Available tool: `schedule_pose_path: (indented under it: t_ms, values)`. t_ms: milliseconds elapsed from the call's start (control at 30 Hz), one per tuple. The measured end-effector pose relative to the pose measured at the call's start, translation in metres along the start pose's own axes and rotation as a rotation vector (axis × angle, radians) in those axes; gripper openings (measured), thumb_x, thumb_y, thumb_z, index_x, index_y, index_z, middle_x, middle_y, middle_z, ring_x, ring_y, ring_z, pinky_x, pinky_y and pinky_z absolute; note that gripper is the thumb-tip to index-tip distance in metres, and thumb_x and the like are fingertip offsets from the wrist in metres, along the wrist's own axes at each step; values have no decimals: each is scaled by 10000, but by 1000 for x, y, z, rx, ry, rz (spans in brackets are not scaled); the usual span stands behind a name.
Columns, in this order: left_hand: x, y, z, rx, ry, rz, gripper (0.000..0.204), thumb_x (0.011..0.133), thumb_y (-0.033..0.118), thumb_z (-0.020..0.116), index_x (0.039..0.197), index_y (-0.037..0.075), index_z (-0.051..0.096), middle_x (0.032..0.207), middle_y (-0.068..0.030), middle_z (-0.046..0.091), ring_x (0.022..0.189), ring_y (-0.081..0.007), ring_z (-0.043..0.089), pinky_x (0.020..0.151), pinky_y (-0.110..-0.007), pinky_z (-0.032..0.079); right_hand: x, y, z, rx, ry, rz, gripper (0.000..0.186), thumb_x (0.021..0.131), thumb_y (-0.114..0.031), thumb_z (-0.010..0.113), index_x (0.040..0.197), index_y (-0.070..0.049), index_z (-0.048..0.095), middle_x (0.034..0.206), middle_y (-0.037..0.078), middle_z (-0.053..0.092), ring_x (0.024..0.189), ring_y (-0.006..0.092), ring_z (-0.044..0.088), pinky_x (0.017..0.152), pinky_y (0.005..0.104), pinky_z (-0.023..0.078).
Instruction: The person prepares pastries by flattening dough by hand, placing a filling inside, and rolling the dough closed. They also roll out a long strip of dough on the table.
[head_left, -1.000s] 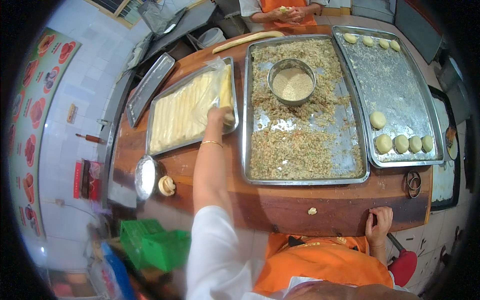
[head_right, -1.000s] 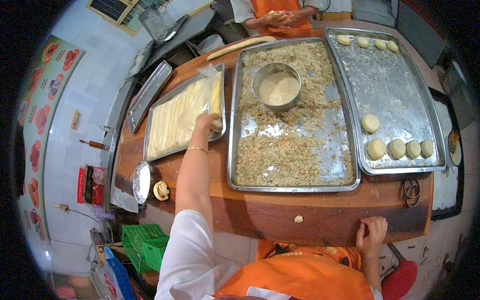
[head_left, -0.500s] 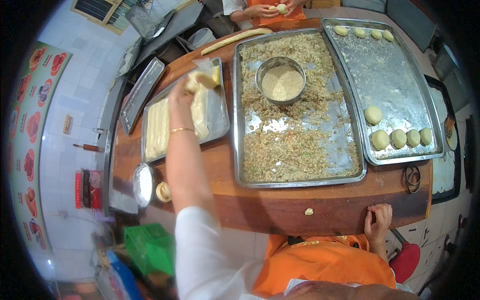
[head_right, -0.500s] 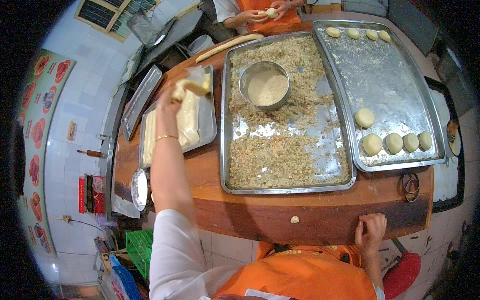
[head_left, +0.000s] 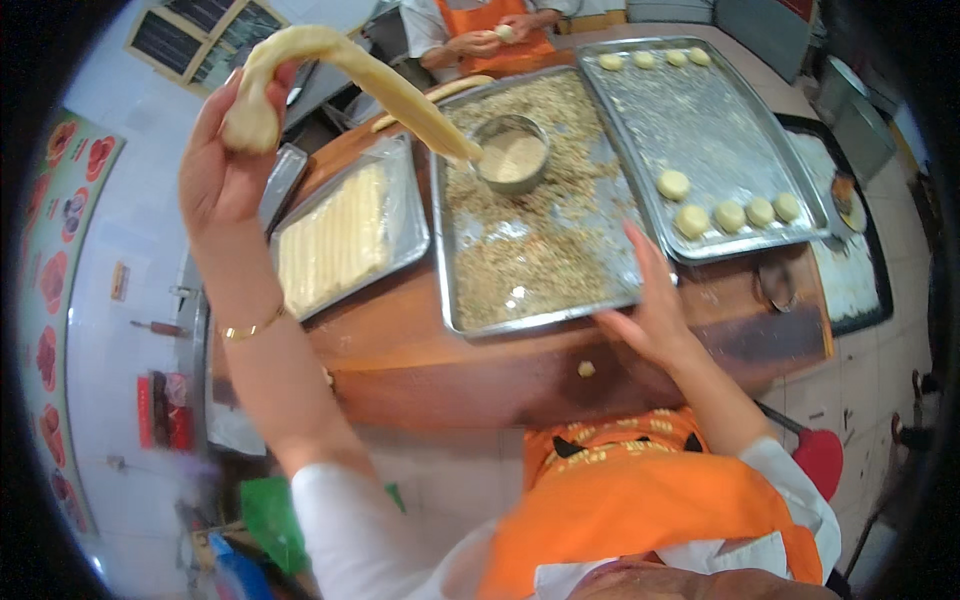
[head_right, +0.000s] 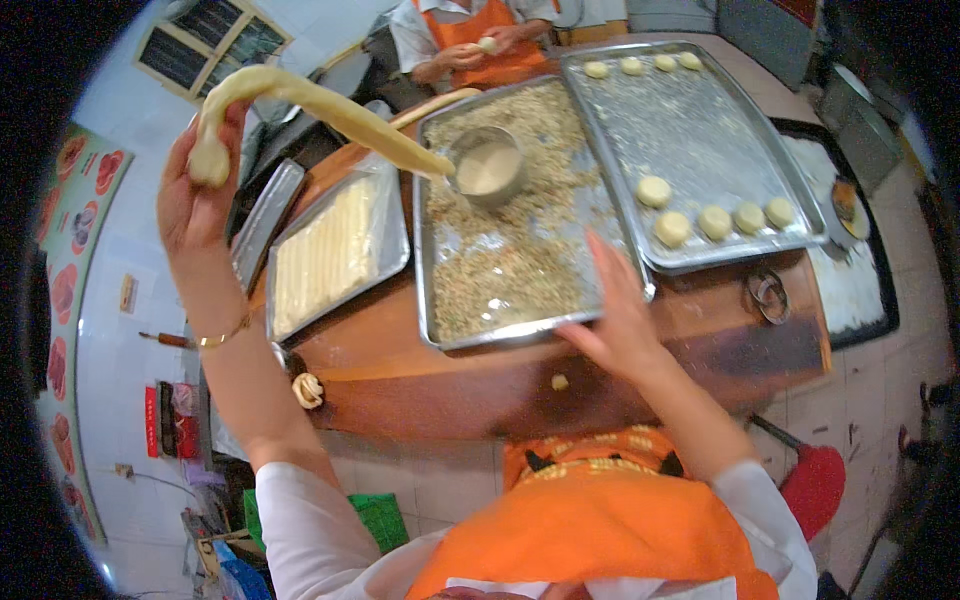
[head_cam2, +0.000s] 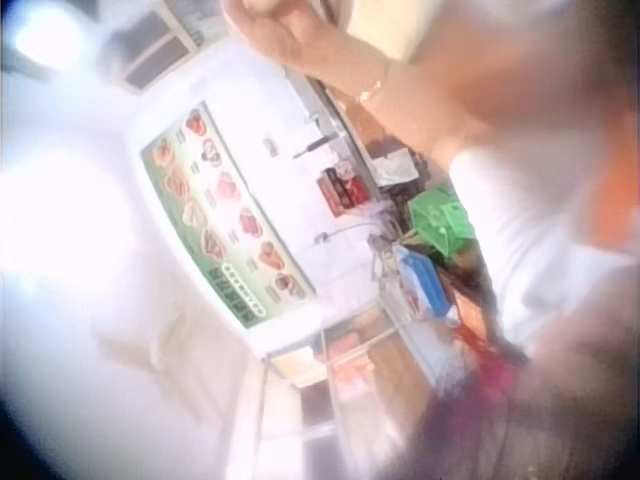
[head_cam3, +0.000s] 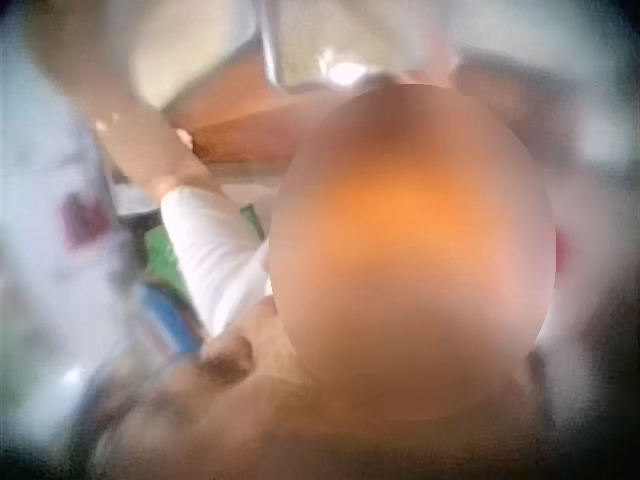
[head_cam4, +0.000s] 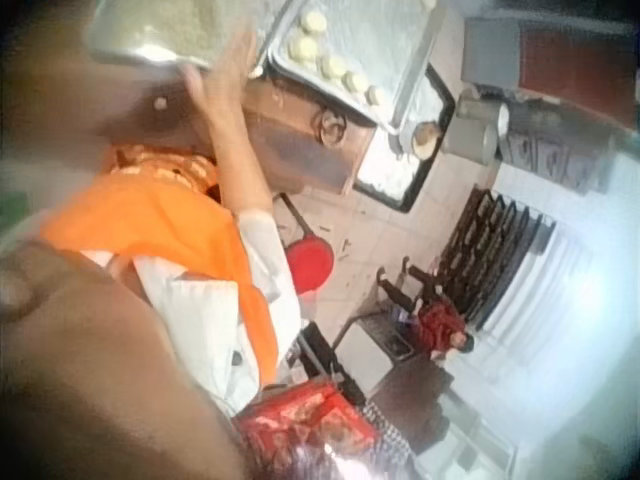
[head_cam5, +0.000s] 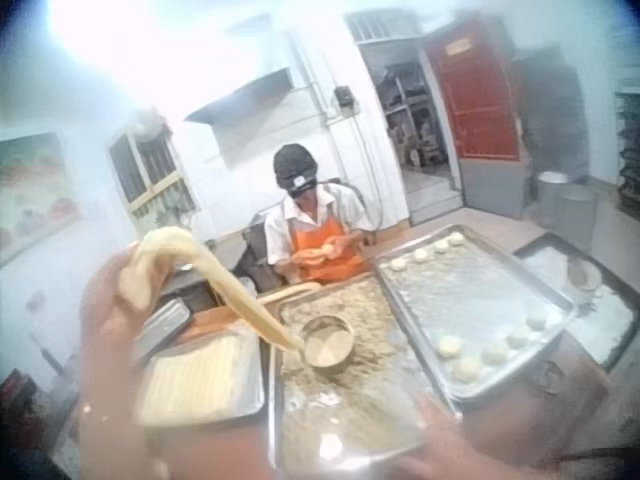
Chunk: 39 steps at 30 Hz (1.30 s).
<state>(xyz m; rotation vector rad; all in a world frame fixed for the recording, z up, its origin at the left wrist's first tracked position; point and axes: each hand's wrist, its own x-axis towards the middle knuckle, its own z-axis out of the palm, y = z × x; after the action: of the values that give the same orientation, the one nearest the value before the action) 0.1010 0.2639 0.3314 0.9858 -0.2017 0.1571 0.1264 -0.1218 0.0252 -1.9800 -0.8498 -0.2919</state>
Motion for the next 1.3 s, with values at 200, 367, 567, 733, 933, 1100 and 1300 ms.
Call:
schedule_pose_path:
  t_ms: [200, 367, 567, 733, 933, 1100, 1300]
  values:
    - [-116, -76, 12, 369, 113, -142, 455, 954, 129, 595, 1333, -114, 527, 1215, -203, 653, 960, -255, 697, 777, -277, 609, 18, 18, 50, 198, -108, -103, 637, 774, -2, 737, 1367, -41, 510, 1293, 209, 608, 1199, 405, 578, 1022, 449, 459]
    - [-212, -143, -46, 429, 228, -322, 480, 945, 165, 638, 1326, -111, 545, 1208, -170, 676, 891, -152, 700, 723, -247, 602, -31, 20, 11, 44, -335, -91, 476, 756, 91, 623, 1213, -41, 623, 1165, 191, 676, 1101, 381, 646, 932, 440, 526]
    - [-286, -172, -111, 317, 283, -400, 454, 918, 107, 644, 1315, -97, 561, 1202, -179, 681, 913, -169, 706, 702, -254, 611, -35, -23, -36, -145, -455, -221, 345, 787, -10, 648, 1127, -66, 643, 1006, 181, 687, 969, 399, 655, 839, 468, 530]
    - [-305, -171, -131, 342, 261, -455, 456, 905, 106, 651, 1305, -93, 565, 1128, -167, 699, 902, -163, 704, 683, -252, 602, -28, -48, -46, -181, -809, -15, 297, 796, -115, 695, 1085, -62, 653, 878, 193, 684, 863, 409, 671, 758, 466, 523]
    - [-328, -214, -191, 1027, 385, -540, 333, 918, 97, 662, 1206, -68, 653, 1082, -168, 718, 873, -216, 716, 704, -327, 585, -55, 1, -20, -270, -849, -59, 330, 786, -180, 753, 1074, -49, 658, 1037, 148, 657, 1025, 338, 638, 875, 436, 513]
    - [-307, -270, -140, 1837, 468, -69, 275, 874, 136, 711, 1126, 26, 714, 1093, -230, 689, 988, -394, 665, 888, -450, 522, -93, 20, -17, -297, -493, 25, 296, 845, -264, 742, 1037, -47, 677, 1033, 160, 634, 1024, 360, 614, 876, 458, 504]
    - [-275, -352, -28, 1565, 134, 130, 242, 873, 119, 704, 1094, 23, 683, 1121, -170, 660, 1084, -357, 608, 961, -462, 467, -83, 39, -15, -308, -454, 328, 239, 864, -234, 719, 987, -36, 666, 981, 140, 655, 928, 346, 648, 775, 456, 526]
